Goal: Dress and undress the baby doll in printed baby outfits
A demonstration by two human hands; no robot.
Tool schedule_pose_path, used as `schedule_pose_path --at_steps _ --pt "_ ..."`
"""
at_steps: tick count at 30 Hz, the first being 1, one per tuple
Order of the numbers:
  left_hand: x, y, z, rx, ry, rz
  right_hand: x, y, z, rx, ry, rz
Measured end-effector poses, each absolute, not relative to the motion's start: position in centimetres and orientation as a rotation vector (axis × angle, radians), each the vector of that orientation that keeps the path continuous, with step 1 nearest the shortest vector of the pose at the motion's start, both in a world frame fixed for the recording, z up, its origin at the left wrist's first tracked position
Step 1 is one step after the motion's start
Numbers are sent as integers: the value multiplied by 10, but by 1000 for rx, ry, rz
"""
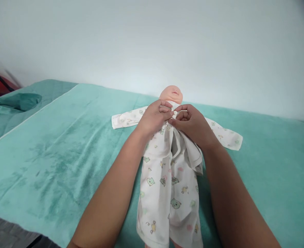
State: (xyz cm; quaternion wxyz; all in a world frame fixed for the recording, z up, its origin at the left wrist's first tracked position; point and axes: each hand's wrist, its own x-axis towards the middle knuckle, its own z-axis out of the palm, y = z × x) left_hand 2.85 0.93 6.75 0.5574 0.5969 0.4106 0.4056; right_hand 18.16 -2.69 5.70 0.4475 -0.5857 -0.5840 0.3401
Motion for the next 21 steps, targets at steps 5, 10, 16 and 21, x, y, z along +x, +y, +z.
schedule_pose_path --at_steps 5,10,16,21 --pt "33 11 60 1564 1041 1045 187 -29 58 -1448 -1451 869" --pt "25 -9 46 1705 1117 1165 192 -35 63 -1509 -1467 783" --pt "6 -35 39 1834 1060 1083 188 -60 69 -1664 -1601 684" --pt "6 -37 42 1768 1009 1074 182 -76 57 -1558 -1428 787"
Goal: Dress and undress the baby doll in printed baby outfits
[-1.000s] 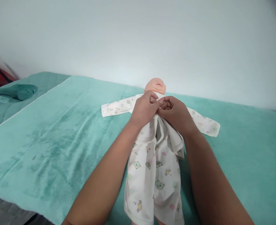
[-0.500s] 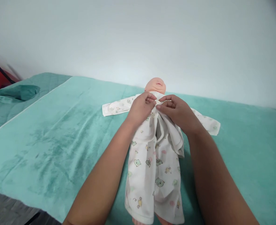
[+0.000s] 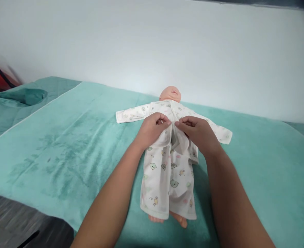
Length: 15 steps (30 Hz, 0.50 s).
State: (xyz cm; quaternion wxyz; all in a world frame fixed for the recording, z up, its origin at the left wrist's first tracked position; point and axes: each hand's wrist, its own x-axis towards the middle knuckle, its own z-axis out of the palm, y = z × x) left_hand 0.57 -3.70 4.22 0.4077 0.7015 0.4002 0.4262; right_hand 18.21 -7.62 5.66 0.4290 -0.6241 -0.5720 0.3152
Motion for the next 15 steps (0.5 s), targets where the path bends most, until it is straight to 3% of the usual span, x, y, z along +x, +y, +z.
schedule_pose_path --at_steps 15 --pt "5 -39 52 1505 793 1021 183 -67 38 -1300 -1268 953"
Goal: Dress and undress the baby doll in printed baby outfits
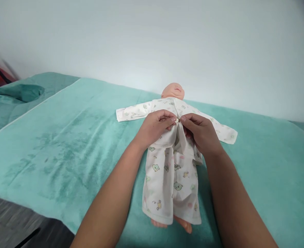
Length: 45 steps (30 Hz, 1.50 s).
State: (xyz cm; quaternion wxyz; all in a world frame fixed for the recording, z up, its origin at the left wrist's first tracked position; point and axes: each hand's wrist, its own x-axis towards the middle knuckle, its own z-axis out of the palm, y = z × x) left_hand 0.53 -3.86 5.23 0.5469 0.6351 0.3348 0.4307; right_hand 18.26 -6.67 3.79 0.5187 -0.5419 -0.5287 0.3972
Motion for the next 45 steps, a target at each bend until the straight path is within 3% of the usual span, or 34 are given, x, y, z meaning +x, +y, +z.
schedule_pose_path --at_steps 29,39,45 --pt "18 -39 39 1540 941 1094 176 -70 50 -1374 -1449 965" --pt "16 -37 38 1433 787 1130 178 -71 52 -1352 -1405 1006" --pt "16 -37 36 1636 932 1123 179 -69 47 -1347 -1375 1016"
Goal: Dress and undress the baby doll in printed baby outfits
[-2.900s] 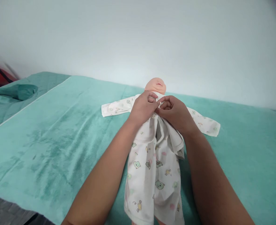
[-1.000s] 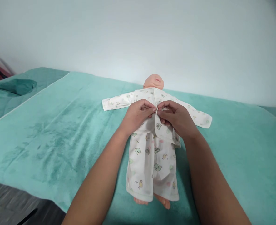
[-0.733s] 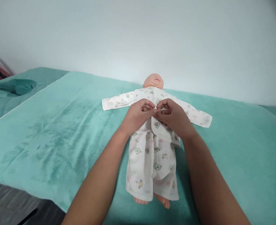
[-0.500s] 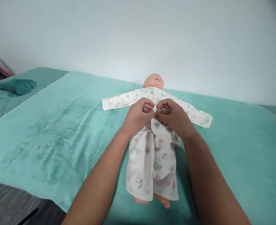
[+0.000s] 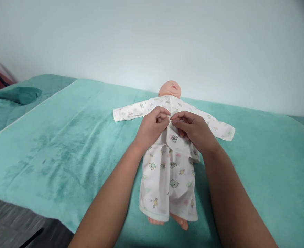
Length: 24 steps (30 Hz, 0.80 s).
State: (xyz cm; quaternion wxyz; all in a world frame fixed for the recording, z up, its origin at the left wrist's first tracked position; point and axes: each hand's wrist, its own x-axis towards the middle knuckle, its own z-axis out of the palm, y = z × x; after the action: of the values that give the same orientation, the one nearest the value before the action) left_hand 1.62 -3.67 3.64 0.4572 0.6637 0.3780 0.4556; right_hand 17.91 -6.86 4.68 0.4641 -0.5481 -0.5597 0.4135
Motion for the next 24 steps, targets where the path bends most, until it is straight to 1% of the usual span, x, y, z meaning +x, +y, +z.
schedule_pose_path --at_steps 3,7,9,13,15,17,19,22,24 --pt "13 -30 30 1887 1095 1190 181 -67 40 -1319 -1312 930" --pt "5 -14 15 2186 1402 1291 185 -61 27 -1295 -1250 457" --pt "-1 -7 7 2255 1553 1196 190 -55 18 -1336 -1341 315" --pt "-21 -3 -8 2431 1715 839 214 -49 -4 -1578 -1566 323" --pt "-38 -4 -12 2497 1747 692 239 -53 -16 -1746 -1703 181" --pt "-59 -5 -13 2480 1828 600 274 -65 -28 -1913 -1800 40" --pt "-80 -4 -12 2390 1962 574 312 -79 -38 -2048 -1777 -50" --pt "-101 -2 -9 2197 2196 623 358 -97 -49 -2163 -1629 -224" --pt "-106 -1 -7 2137 2276 651 372 -102 -52 -2229 -1475 -309"
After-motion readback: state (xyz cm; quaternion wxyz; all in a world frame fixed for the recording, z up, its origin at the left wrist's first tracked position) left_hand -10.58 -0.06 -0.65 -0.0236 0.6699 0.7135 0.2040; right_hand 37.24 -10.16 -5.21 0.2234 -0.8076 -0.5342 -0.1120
